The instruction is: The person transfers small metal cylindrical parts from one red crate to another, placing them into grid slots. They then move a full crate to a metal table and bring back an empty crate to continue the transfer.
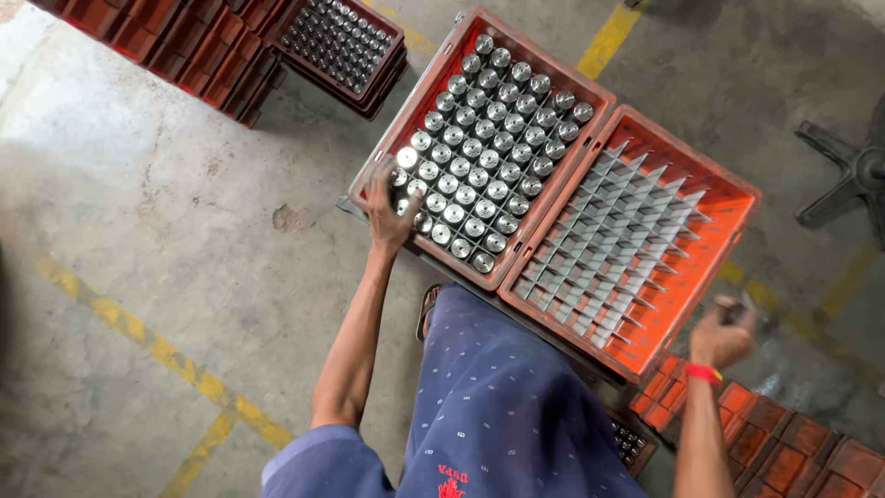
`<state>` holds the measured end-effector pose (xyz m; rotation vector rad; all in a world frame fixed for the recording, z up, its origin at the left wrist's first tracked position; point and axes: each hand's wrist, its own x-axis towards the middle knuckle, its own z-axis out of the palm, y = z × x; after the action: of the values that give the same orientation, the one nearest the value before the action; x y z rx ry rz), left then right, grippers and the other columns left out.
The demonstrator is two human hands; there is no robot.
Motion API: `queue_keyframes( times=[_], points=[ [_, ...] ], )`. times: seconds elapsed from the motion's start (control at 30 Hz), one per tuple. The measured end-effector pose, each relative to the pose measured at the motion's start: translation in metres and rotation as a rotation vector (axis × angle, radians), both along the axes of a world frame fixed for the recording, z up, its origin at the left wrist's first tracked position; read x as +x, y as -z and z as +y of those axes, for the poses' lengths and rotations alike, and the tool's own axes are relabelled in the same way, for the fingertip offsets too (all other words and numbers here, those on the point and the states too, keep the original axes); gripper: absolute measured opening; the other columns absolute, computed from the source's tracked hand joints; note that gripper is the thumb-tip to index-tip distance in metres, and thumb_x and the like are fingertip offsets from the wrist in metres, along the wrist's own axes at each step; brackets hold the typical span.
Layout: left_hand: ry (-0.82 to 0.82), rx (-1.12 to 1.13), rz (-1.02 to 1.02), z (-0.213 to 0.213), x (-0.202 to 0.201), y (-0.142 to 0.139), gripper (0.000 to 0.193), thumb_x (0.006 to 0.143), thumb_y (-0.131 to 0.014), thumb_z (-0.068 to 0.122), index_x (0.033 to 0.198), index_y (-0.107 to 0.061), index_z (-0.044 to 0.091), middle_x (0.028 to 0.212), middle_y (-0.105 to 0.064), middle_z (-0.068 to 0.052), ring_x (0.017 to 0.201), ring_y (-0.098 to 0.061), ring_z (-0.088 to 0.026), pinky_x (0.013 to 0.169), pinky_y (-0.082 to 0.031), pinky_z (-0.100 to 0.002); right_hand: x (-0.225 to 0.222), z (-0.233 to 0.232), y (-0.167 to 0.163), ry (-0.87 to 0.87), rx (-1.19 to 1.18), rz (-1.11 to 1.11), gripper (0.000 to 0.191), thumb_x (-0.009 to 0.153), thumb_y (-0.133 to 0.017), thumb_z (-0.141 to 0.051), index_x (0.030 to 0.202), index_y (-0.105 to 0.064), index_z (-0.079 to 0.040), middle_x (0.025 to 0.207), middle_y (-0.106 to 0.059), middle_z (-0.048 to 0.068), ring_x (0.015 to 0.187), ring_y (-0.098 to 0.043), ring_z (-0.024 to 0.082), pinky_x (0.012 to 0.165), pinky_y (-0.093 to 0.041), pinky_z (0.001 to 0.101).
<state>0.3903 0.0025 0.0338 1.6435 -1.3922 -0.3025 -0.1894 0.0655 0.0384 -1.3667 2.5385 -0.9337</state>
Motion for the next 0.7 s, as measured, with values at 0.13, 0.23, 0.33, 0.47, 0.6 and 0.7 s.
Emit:
queue_keyframes(
  times=[0.13,0.23,0.33,0.47,0.6,0.7],
  points=[
    [0.270,0.092,-0.096,0.031,-0.032,-0.004,0.030,0.099,-0.075,0.023,0.124,-0.067,0.009,0.120,-0.069,-0.010,0.112,-0.068,-0.027,0.094,-0.056,-0.040,0.001,0.026,-0.025,0.293,-0.454,-1.066,0.053,0.108,-0.049,-0.053,0.097,-0.068,-0.004,0.077,-0.069,0.006,0.069,-0.068,0.020,0.063,-0.060,0.0311],
    [0.636,0.182,-0.275,0.031,-0.050,-0.004,0.028,0.096,-0.074,0.021,0.121,-0.068,0.011,0.112,-0.068,-0.008,0.107,-0.066,-0.029,0.089,-0.057,-0.042,0.036,0.041,-0.024,0.321,-0.526,-1.743,0.036,0.108,-0.059,-0.038,0.101,-0.062,-0.002,0.093,-0.070,0.013,0.081,-0.070,0.022,0.069,-0.064,0.0295],
    [0.838,0.239,-0.422,0.010,-0.057,-0.001,0.030,0.091,-0.074,0.021,0.119,-0.068,0.012,0.105,-0.067,-0.008,0.102,-0.067,-0.031,0.083,-0.057,-0.043,0.101,0.056,-0.007,0.233,-0.388,-1.995,0.022,0.118,-0.055,-0.027,0.115,-0.060,-0.005,0.102,-0.066,0.011,0.087,-0.071,0.020,0.073,-0.065,0.0279],
    [1.077,0.358,-0.724,-0.021,-0.063,0.011,0.046,0.079,-0.070,0.011,0.124,-0.066,0.013,0.112,-0.067,-0.008,0.107,-0.068,-0.029,0.080,-0.059,-0.041,0.153,0.071,-0.008,0.257,-0.097,-2.077,0.041,0.113,-0.048,-0.036,0.119,-0.063,0.002,0.106,-0.069,0.014,0.088,-0.071,0.022,0.069,-0.065,0.0263],
    [1.281,0.371,-0.826,-0.033,-0.077,0.023,0.049,0.080,-0.066,0.010,0.129,-0.063,0.017,0.112,-0.068,-0.011,0.100,-0.070,-0.032,0.073,-0.060,-0.044,0.183,0.076,-0.020,0.119,-0.112,-2.103,0.038,0.115,-0.055,-0.040,0.113,-0.062,-0.003,0.109,-0.070,0.017,0.094,-0.071,0.028,0.074,-0.064,0.0303],
    [1.376,0.330,-0.860,-0.035,-0.086,0.033,0.042,0.090,-0.061,0.010,0.131,-0.062,0.017,0.108,-0.071,-0.011,0.090,-0.074,-0.033,0.071,-0.060,-0.045,0.200,0.083,-0.024,0.068,-0.028,-1.983,0.036,0.112,-0.060,-0.039,0.107,-0.061,-0.003,0.103,-0.068,0.015,0.100,-0.072,0.034,0.082,-0.065,0.0391]
  ],
)
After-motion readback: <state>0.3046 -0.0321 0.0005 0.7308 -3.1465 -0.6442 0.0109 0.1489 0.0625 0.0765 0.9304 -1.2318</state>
